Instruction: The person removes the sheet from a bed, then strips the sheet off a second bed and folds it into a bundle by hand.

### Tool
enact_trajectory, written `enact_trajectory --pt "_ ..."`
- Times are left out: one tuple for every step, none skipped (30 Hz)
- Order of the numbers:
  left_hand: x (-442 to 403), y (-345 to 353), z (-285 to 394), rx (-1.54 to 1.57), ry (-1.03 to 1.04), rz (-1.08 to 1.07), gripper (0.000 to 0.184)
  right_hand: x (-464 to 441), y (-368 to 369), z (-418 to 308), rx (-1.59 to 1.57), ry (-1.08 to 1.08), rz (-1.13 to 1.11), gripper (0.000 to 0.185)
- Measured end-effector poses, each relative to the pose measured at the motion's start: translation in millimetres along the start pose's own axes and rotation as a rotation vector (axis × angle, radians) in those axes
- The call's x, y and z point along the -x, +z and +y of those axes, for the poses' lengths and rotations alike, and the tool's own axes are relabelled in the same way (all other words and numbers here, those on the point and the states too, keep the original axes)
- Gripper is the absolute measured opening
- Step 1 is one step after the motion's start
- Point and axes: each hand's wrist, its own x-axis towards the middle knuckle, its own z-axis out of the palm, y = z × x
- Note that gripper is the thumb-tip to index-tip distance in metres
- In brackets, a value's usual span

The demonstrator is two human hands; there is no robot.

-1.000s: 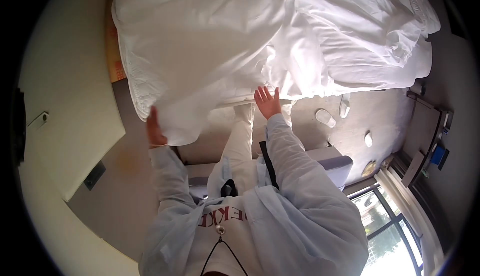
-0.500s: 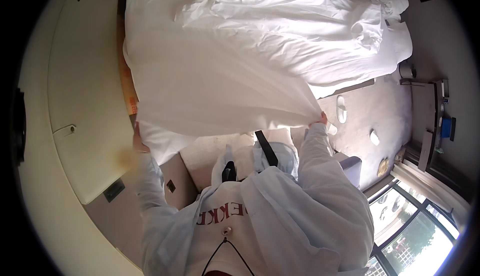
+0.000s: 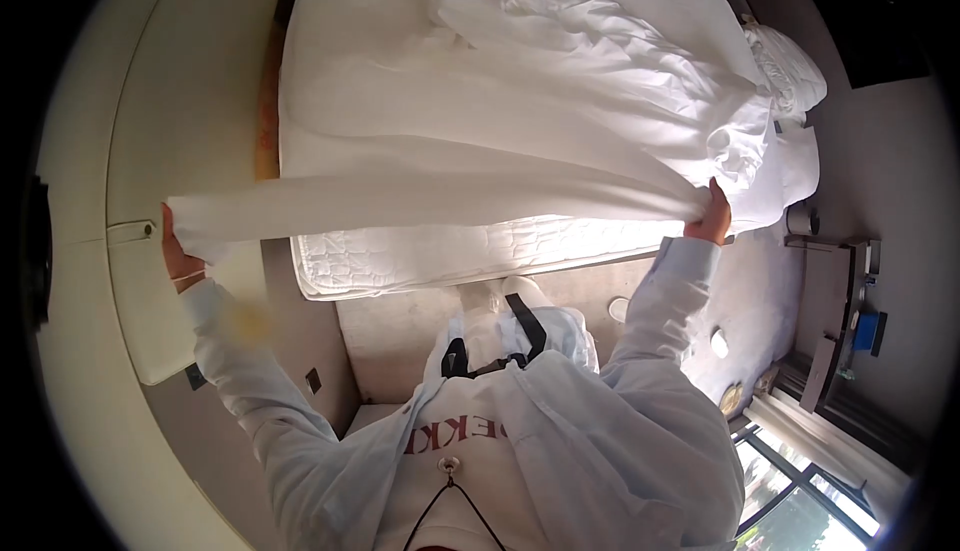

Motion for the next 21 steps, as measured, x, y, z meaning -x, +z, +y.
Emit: enact_trajectory --pt "-1 1 12 -0.009 0.058 -0.049 0.041 -8 10 8 0.009 -0.011 -0.028 0.013" --pt "-5 6 21 -0.017 0.119 -0.110 0.041 9 39 14 0.025 -0.036 0.011 0.013" --pt "-18 1 26 -0.033 0.120 -0.134 0.041 1 44 27 -0.002 0.007 -0.023 0.014" --pt "-34 -12 17 -0.064 0.240 0.105 0.040 20 65 27 0.018 0.060 -0.072 0.017" --pt "-44 -21 0 -0.096 0.356 0.344 0.038 7 63 46 -0.025 0.084 -0.058 0.020" --pt "-50 -20 -22 -0.127 0.381 0.477 0.043 -9 60 69 0.042 0.155 -0.025 0.024" --pt "-46 -9 -57 -0.121 0.309 0.497 0.049 18 78 57 -0.025 0.213 -0.213 0.028" --pt "-41 2 -101 -0.095 0.203 0.492 0.056 20 83 66 -0.127 0.324 -0.278 0.025" --pt "-28 17 -149 -0.047 0.045 0.451 0.063 22 88 75 -0.220 0.441 -0.333 0.023" --pt "-9 37 -202 0.022 -0.133 0.411 0.070 35 98 78 -0.372 0.576 -0.400 0.020" --pt "16 65 -255 0.108 -0.331 0.379 0.078 37 101 88 -0.521 0.734 -0.457 0.017" --pt "43 97 -304 0.211 -0.527 0.359 0.085 38 102 102 -0.670 0.890 -0.515 0.016" --pt "68 135 -347 0.326 -0.714 0.346 0.093 36 99 126 -0.600 0.928 -0.483 0.015" --pt "91 175 -382 0.441 -0.877 0.343 0.101 33 93 151 -0.528 0.964 -0.451 0.014" --pt "108 216 -410 0.560 -0.998 0.282 0.109 36 89 167 -0.505 1.029 -0.439 0.015" --pt "119 248 -434 0.671 -1.114 0.143 0.104 41 84 177 -0.482 1.095 -0.428 0.016" --pt "116 249 -471 0.651 -1.068 -0.183 0.105 44 76 183 -0.358 1.104 -0.432 0.016" --pt "108 261 -484 0.652 -1.099 -0.174 0.105 48 64 186 -0.231 1.117 -0.427 0.017" --pt "95 275 -495 0.520 -1.050 -0.174 0.104 47 50 191 -0.206 1.095 -0.295 0.018" --pt "82 285 -509 0.398 -0.991 -0.172 0.102 32 12 225 -0.393 1.107 -0.353 0.016" --pt "70 287 -523 0.203 -0.961 -0.140 0.102 24 -7 229 -0.341 1.029 -0.189 0.020"
